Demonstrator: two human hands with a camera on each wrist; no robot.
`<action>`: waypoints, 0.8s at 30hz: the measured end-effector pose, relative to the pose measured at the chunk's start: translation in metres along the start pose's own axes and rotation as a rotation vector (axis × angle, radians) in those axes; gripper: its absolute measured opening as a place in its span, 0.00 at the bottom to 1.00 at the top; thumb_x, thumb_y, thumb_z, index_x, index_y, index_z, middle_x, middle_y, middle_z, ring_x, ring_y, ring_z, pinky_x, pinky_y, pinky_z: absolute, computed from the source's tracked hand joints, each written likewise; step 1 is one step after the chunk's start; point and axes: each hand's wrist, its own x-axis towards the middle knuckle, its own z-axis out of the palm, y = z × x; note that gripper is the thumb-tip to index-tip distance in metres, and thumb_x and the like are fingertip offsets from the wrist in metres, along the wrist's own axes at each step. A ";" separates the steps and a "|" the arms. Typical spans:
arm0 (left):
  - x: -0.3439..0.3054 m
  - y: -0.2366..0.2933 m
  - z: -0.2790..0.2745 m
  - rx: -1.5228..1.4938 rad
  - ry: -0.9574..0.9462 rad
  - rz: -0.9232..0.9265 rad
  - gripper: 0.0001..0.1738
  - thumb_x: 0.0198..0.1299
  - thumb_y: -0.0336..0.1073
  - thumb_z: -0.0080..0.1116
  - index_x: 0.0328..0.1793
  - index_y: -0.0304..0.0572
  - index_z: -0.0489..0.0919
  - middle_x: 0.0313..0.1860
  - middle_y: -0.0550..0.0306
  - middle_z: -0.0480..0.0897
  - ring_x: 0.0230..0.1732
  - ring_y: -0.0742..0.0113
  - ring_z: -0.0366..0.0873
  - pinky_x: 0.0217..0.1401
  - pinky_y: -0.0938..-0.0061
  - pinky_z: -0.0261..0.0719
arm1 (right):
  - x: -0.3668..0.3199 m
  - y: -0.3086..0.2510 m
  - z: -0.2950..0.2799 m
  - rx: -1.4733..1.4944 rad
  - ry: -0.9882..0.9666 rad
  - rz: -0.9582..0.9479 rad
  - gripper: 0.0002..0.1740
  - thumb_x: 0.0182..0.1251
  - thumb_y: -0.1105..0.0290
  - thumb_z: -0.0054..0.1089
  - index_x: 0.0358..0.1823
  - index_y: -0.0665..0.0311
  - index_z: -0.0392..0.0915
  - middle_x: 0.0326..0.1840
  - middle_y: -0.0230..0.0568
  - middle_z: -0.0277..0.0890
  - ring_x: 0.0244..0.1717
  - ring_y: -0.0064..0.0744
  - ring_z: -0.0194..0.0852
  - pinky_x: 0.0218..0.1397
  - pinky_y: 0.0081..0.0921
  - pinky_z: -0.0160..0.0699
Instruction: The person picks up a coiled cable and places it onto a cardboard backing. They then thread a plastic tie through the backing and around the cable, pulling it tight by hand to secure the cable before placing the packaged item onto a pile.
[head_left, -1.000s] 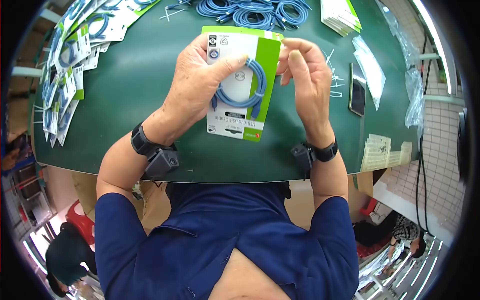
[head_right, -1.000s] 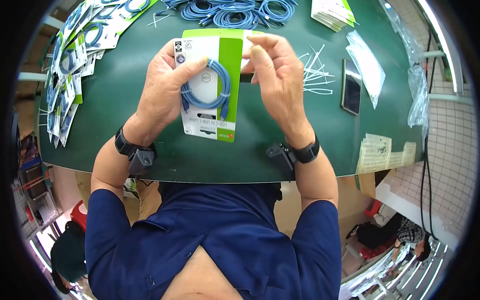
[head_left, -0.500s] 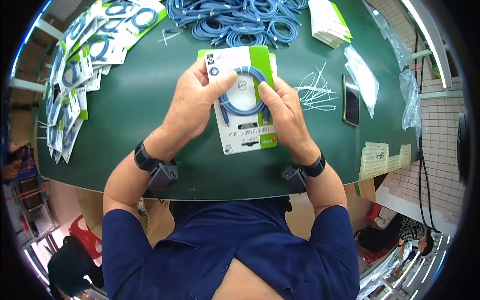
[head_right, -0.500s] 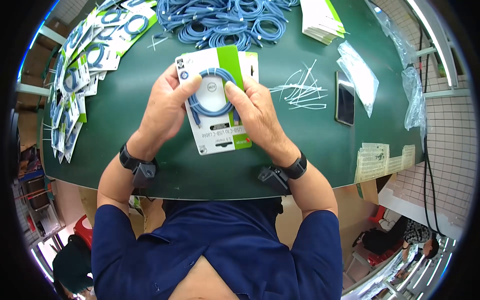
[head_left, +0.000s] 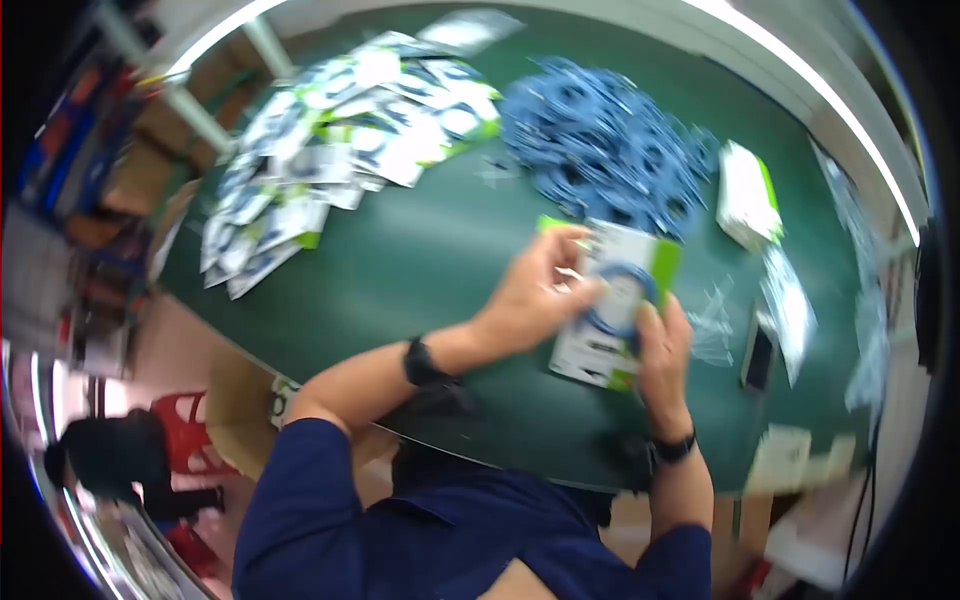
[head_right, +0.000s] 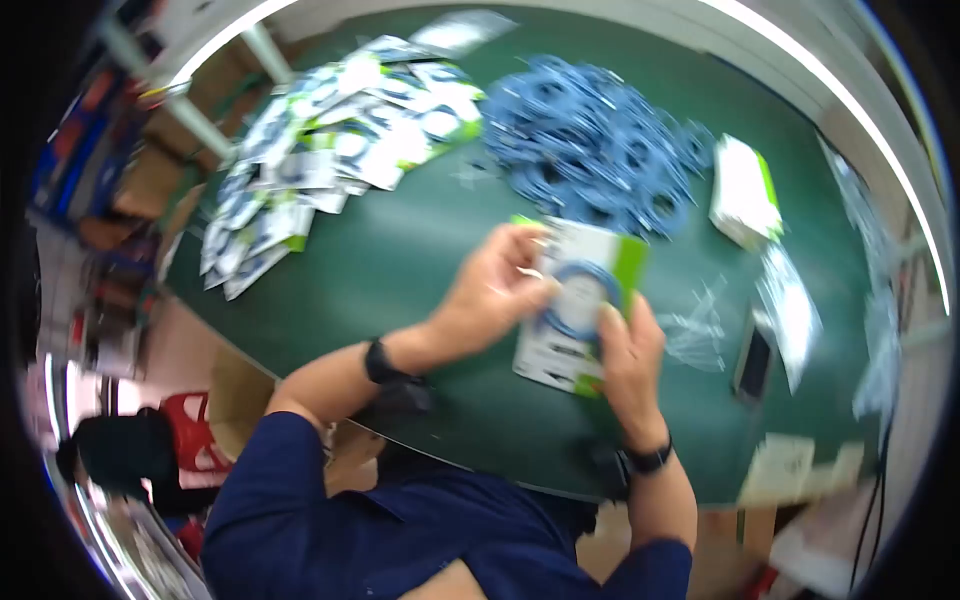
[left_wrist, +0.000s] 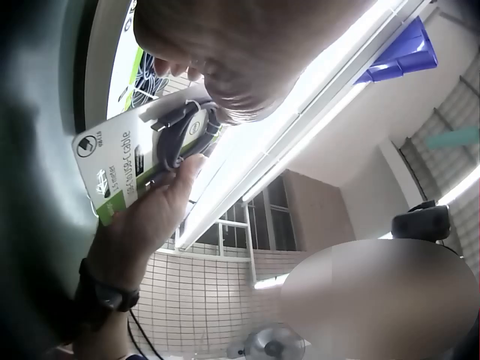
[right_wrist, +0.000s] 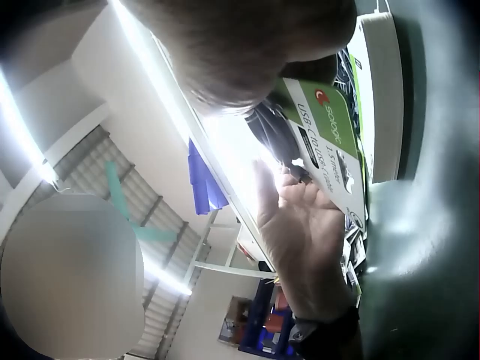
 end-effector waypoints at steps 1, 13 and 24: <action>-0.004 0.003 -0.001 0.056 -0.016 -0.006 0.27 0.70 0.29 0.69 0.71 0.31 0.72 0.55 0.56 0.81 0.48 0.69 0.84 0.56 0.72 0.87 | 0.001 0.003 0.000 0.069 0.033 -0.044 0.19 0.88 0.63 0.51 0.64 0.70 0.79 0.52 0.35 0.84 0.52 0.20 0.78 0.56 0.21 0.78; -0.047 0.023 -0.033 -0.026 -0.285 -0.356 0.17 0.74 0.33 0.66 0.64 0.31 0.83 0.49 0.56 0.90 0.32 0.78 0.82 0.30 0.82 0.81 | -0.004 0.004 0.009 0.285 -0.004 -0.150 0.22 0.90 0.60 0.51 0.70 0.71 0.75 0.57 0.39 0.84 0.49 0.19 0.81 0.47 0.19 0.80; 0.064 0.121 -0.216 -0.135 0.371 -0.030 0.10 0.73 0.30 0.67 0.56 0.37 0.82 0.49 0.55 0.89 0.36 0.74 0.84 0.30 0.80 0.82 | 0.001 0.022 0.002 0.198 -0.053 -0.059 0.17 0.91 0.66 0.49 0.68 0.69 0.78 0.54 0.40 0.86 0.42 0.19 0.84 0.37 0.15 0.79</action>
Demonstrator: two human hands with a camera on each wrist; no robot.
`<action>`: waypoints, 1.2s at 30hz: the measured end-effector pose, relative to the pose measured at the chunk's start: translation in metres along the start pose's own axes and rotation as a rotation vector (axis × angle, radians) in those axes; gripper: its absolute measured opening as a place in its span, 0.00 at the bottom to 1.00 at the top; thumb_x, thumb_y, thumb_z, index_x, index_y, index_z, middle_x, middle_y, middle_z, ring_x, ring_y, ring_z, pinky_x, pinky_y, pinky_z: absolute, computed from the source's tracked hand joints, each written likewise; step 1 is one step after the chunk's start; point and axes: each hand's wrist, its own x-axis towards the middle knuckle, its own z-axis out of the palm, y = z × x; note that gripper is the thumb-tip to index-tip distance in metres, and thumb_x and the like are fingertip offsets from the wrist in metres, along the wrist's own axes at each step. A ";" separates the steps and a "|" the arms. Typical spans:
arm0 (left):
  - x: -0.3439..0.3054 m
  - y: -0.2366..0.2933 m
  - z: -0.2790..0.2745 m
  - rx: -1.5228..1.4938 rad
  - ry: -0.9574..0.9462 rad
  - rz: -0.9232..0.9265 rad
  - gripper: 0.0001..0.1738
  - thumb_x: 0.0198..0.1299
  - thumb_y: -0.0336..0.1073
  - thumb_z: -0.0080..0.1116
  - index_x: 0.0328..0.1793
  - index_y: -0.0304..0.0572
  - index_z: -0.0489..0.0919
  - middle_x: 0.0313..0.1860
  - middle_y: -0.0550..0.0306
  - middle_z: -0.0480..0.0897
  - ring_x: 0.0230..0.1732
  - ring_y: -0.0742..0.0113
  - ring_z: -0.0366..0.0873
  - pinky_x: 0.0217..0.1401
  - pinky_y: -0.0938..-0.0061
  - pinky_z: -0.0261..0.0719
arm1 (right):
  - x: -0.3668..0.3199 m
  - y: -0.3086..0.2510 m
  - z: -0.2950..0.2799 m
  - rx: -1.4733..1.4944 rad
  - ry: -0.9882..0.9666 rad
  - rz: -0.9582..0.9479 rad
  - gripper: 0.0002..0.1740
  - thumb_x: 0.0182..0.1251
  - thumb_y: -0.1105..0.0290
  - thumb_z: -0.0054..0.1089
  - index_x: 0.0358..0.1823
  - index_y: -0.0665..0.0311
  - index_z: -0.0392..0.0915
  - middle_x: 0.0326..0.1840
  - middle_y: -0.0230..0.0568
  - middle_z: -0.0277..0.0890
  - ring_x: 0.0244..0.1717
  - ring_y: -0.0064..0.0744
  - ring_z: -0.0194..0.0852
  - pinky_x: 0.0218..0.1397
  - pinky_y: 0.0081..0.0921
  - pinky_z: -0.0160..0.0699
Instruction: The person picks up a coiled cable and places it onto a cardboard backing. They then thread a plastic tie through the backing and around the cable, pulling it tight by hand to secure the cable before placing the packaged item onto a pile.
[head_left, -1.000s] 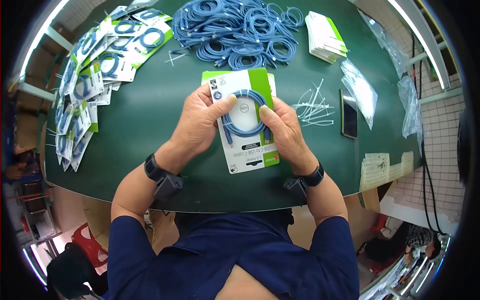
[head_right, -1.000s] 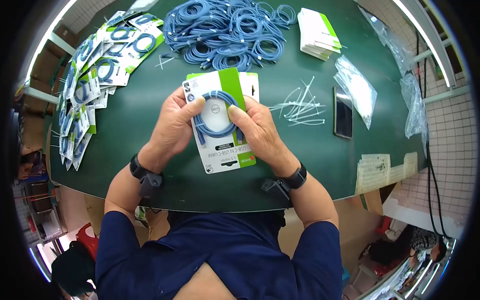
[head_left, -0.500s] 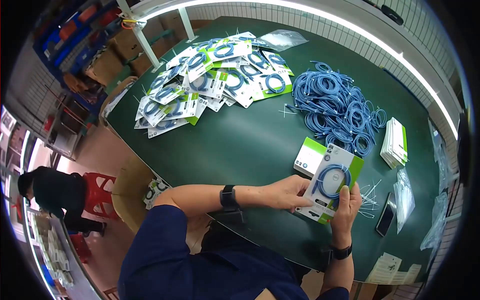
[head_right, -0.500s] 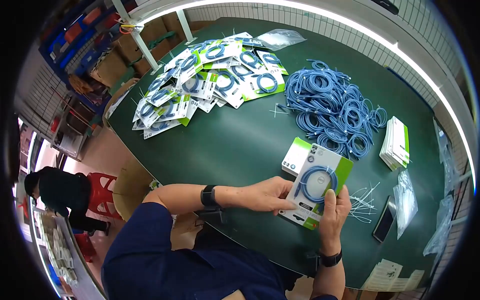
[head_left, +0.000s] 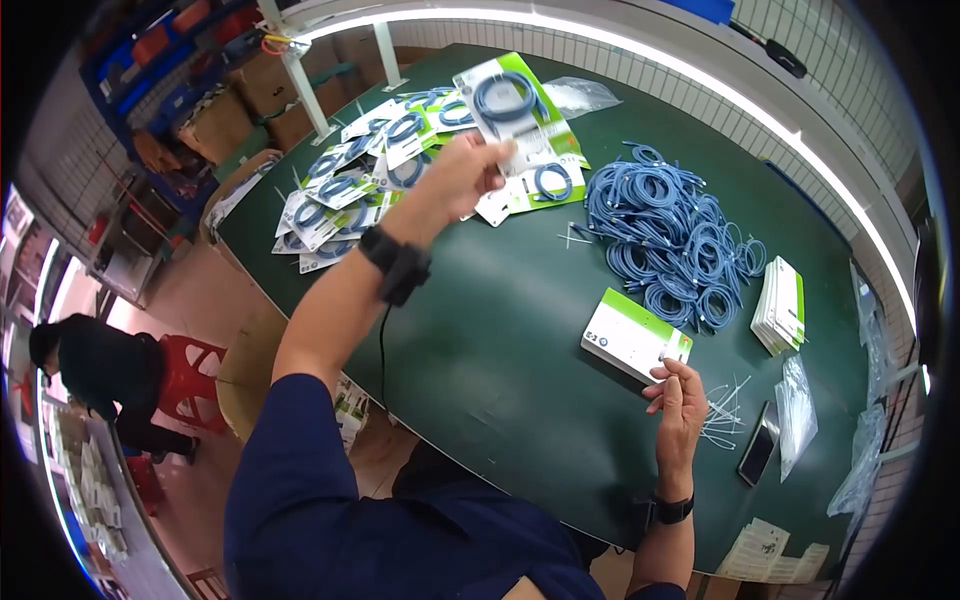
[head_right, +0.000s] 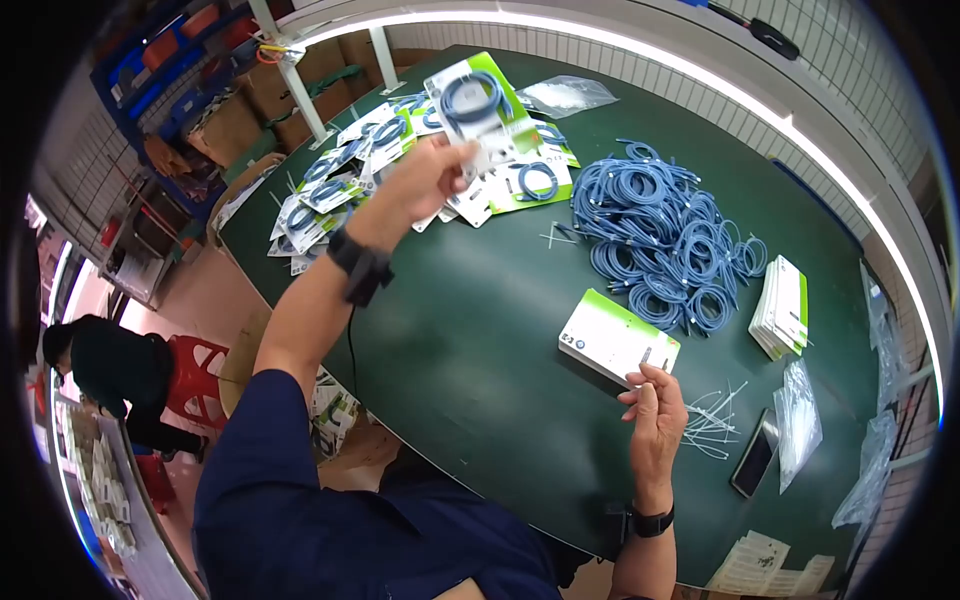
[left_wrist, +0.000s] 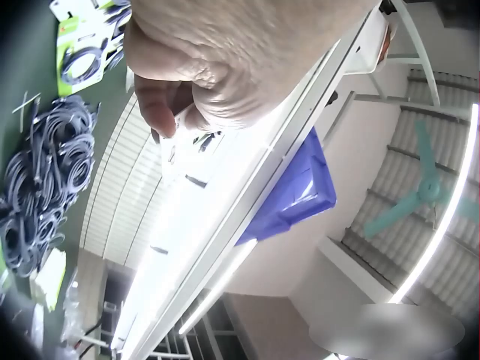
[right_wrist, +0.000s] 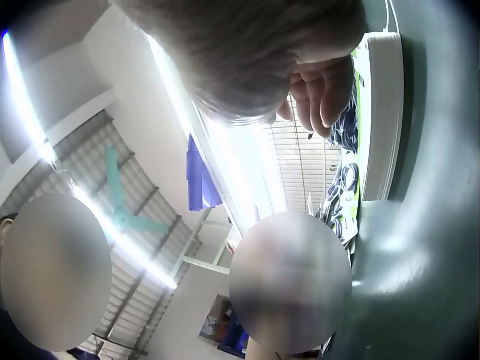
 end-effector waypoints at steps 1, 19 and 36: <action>0.022 0.011 -0.021 0.006 0.030 0.040 0.08 0.74 0.31 0.66 0.54 0.37 0.82 0.48 0.56 0.88 0.39 0.74 0.86 0.33 0.82 0.83 | -0.001 0.001 0.000 -0.010 -0.001 0.006 0.17 0.91 0.67 0.49 0.68 0.69 0.78 0.53 0.39 0.86 0.42 0.19 0.83 0.37 0.16 0.79; 0.009 -0.060 -0.054 0.055 0.025 -0.178 0.19 0.73 0.32 0.70 0.66 0.34 0.80 0.50 0.52 0.90 0.47 0.67 0.90 0.45 0.78 0.89 | -0.001 0.000 0.004 -0.087 -0.046 0.135 0.14 0.88 0.69 0.53 0.61 0.70 0.82 0.48 0.40 0.89 0.40 0.19 0.84 0.39 0.16 0.80; 0.056 -0.153 0.137 1.384 -0.397 0.972 0.21 0.62 0.37 0.75 0.60 0.39 0.84 0.48 0.48 0.89 0.53 0.47 0.86 0.57 0.57 0.87 | 0.000 -0.002 0.000 -0.095 -0.074 0.106 0.11 0.85 0.71 0.57 0.56 0.69 0.85 0.45 0.37 0.90 0.38 0.18 0.85 0.39 0.18 0.82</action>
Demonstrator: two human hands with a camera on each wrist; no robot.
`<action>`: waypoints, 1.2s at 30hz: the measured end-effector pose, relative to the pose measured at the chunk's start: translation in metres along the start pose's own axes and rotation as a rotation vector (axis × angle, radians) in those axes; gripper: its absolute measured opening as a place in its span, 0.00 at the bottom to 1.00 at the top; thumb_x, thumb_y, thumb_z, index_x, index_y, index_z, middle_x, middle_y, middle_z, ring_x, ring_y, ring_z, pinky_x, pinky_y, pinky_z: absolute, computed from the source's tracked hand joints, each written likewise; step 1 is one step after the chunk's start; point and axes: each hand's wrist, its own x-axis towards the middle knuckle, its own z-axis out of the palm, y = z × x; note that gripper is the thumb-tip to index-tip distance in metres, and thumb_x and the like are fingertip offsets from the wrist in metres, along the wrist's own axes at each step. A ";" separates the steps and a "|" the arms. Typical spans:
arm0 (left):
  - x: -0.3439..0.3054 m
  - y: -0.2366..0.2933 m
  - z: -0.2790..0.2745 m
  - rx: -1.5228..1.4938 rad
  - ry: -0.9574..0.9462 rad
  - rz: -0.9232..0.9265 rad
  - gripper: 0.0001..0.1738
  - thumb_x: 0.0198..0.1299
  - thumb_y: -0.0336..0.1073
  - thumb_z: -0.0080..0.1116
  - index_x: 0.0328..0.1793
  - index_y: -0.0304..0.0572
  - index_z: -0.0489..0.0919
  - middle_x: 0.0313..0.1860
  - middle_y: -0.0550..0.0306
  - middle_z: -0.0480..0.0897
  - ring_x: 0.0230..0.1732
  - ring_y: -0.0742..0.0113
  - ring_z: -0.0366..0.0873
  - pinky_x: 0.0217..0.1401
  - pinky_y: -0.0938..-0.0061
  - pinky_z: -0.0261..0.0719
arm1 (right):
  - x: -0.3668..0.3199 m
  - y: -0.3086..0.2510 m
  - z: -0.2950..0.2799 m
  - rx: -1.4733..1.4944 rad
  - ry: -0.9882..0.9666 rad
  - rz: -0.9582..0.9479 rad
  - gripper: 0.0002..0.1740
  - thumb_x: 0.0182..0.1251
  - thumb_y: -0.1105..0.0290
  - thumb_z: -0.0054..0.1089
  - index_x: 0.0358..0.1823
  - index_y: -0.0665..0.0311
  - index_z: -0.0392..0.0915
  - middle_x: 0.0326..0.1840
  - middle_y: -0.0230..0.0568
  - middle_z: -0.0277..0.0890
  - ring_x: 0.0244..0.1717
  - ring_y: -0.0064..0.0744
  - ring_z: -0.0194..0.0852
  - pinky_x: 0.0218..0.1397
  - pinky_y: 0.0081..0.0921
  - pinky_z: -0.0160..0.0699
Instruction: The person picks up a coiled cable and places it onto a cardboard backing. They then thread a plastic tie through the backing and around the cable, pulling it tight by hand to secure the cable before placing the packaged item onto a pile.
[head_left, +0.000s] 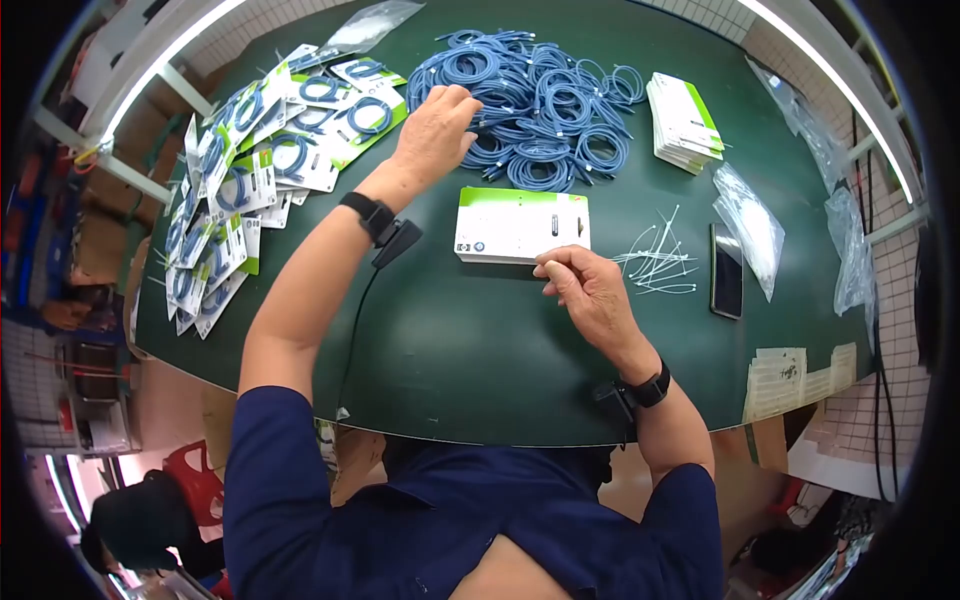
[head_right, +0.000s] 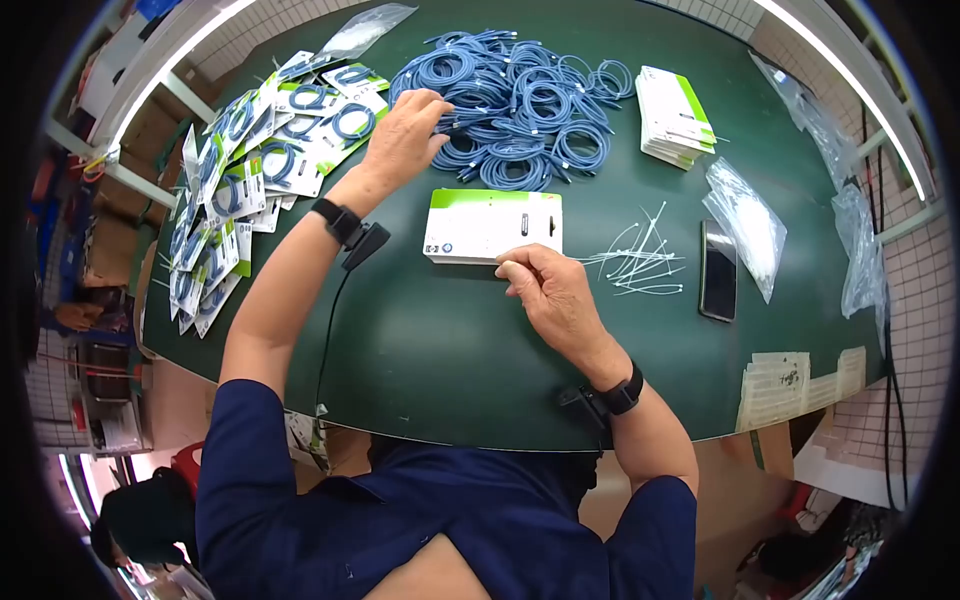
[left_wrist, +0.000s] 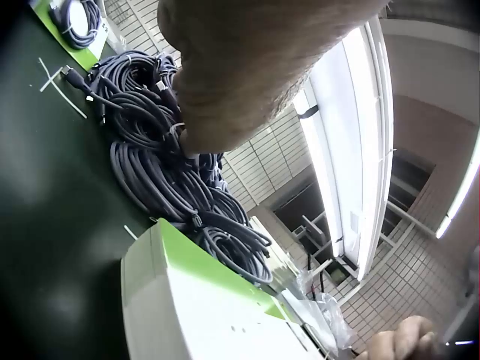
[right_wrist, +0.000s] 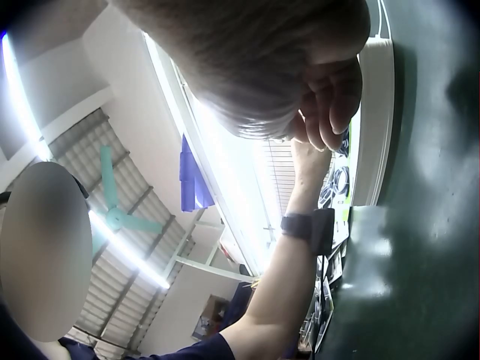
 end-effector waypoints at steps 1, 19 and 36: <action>0.006 -0.003 0.010 0.080 -0.042 -0.002 0.22 0.62 0.39 0.76 0.59 0.39 0.84 0.48 0.46 0.89 0.53 0.45 0.86 0.58 0.55 0.86 | 0.000 0.001 0.001 -0.003 -0.004 -0.012 0.11 0.85 0.72 0.57 0.56 0.69 0.86 0.45 0.38 0.90 0.38 0.19 0.85 0.39 0.18 0.82; 0.049 -0.021 -0.024 -0.790 0.138 -0.602 0.19 0.66 0.43 0.78 0.52 0.34 0.90 0.36 0.59 0.91 0.36 0.78 0.83 0.40 0.79 0.78 | 0.003 0.001 -0.002 -0.003 -0.009 -0.077 0.09 0.82 0.76 0.59 0.49 0.73 0.87 0.43 0.41 0.90 0.39 0.25 0.87 0.44 0.25 0.90; 0.025 -0.012 -0.022 -1.596 0.426 -1.087 0.39 0.74 0.28 0.68 0.85 0.24 0.61 0.41 0.53 0.86 0.32 0.77 0.77 0.39 0.75 0.88 | 0.000 0.004 -0.001 -0.033 -0.017 -0.046 0.08 0.82 0.75 0.60 0.51 0.73 0.86 0.43 0.41 0.91 0.37 0.24 0.88 0.42 0.22 0.88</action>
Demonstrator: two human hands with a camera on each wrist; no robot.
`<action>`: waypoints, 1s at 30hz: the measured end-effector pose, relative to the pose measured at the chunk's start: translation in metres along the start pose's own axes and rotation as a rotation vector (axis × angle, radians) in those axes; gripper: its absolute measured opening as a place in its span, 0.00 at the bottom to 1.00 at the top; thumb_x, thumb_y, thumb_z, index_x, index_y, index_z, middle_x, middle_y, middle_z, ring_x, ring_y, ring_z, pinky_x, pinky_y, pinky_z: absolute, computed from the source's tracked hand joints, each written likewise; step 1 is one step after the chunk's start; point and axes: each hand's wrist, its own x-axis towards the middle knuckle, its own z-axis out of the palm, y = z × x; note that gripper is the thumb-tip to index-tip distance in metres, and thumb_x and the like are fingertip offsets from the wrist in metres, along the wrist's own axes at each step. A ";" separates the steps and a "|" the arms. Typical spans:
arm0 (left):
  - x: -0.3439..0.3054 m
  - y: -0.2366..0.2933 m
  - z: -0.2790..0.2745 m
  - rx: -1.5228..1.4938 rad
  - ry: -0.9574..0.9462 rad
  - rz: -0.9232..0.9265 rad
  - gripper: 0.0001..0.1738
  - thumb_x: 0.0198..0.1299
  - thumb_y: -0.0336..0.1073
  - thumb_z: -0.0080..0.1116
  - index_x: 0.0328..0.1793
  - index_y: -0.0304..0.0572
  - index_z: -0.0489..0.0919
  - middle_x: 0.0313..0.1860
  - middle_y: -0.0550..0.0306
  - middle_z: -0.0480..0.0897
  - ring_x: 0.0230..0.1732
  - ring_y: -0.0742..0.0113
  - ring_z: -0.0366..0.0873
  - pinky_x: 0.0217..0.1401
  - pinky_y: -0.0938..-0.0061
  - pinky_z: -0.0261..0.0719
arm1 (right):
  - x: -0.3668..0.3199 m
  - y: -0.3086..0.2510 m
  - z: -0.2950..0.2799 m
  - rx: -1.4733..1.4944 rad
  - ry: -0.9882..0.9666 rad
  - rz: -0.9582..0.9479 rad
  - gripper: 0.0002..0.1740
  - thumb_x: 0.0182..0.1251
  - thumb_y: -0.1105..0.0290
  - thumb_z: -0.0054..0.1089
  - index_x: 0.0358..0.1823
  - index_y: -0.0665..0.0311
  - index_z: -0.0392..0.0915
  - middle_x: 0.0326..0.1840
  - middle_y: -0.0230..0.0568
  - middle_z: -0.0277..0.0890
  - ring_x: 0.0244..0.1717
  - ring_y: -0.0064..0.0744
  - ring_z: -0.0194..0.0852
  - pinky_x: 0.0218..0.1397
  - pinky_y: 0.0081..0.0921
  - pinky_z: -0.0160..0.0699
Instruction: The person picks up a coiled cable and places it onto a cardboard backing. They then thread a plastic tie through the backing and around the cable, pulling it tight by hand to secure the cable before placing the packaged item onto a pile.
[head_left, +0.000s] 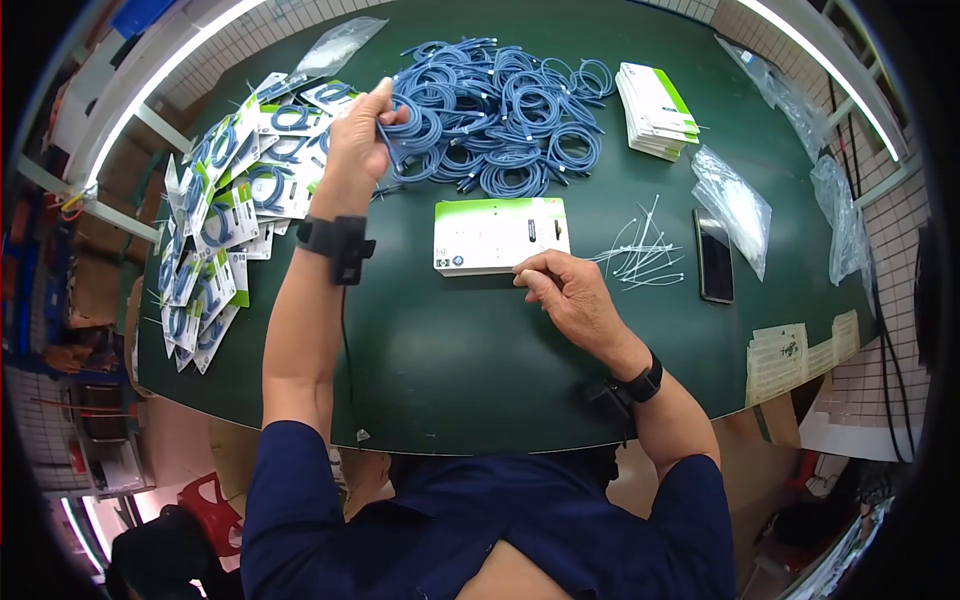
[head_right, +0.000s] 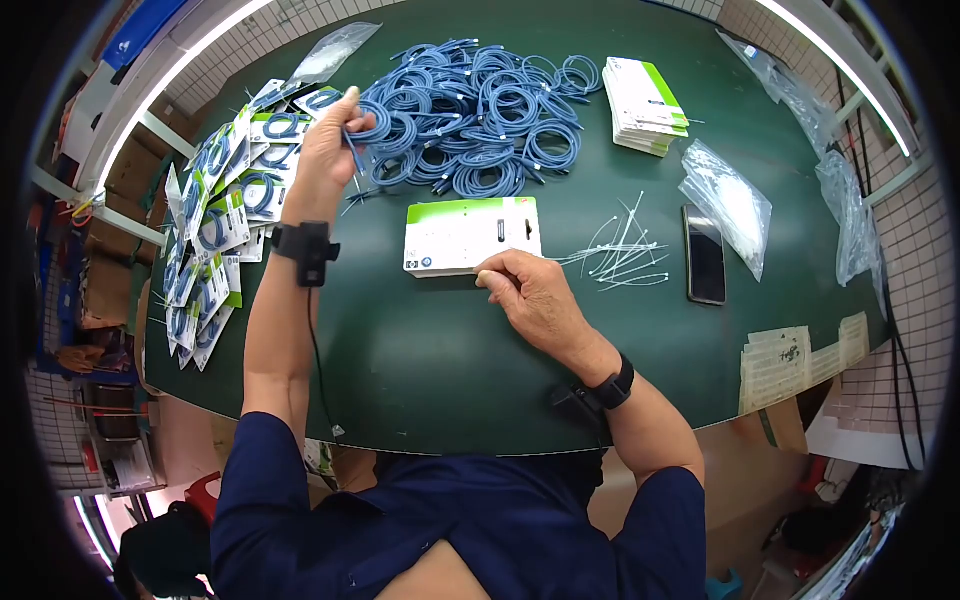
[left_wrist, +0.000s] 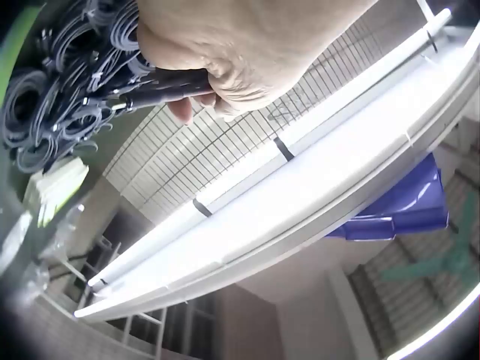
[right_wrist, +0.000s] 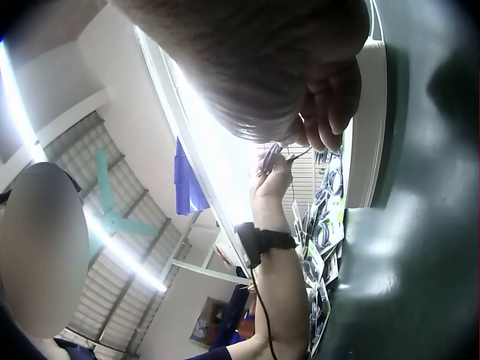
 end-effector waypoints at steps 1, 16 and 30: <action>-0.004 0.009 -0.002 -0.168 -0.061 -0.096 0.39 0.75 0.29 0.68 0.85 0.24 0.62 0.42 0.53 0.85 0.31 0.76 0.77 0.39 0.74 0.89 | 0.002 0.003 -0.001 -0.002 -0.002 -0.006 0.08 0.82 0.76 0.60 0.51 0.72 0.86 0.43 0.41 0.91 0.37 0.24 0.88 0.42 0.22 0.88; -0.193 -0.013 0.053 1.268 -1.018 1.279 0.25 0.52 0.29 0.74 0.60 0.47 0.89 0.36 0.64 0.81 0.35 0.64 0.79 0.43 0.67 0.85 | -0.002 -0.019 -0.023 0.776 -0.019 0.100 0.27 0.92 0.54 0.47 0.65 0.74 0.81 0.44 0.37 0.86 0.37 0.19 0.80 0.38 0.18 0.77; -0.213 -0.039 0.040 1.114 -0.909 1.175 0.22 0.50 0.28 0.72 0.54 0.46 0.89 0.35 0.67 0.81 0.37 0.68 0.78 0.40 0.70 0.82 | -0.007 -0.037 -0.016 0.304 -0.016 0.130 0.29 0.90 0.52 0.53 0.67 0.75 0.82 0.39 0.32 0.85 0.31 0.16 0.75 0.33 0.17 0.75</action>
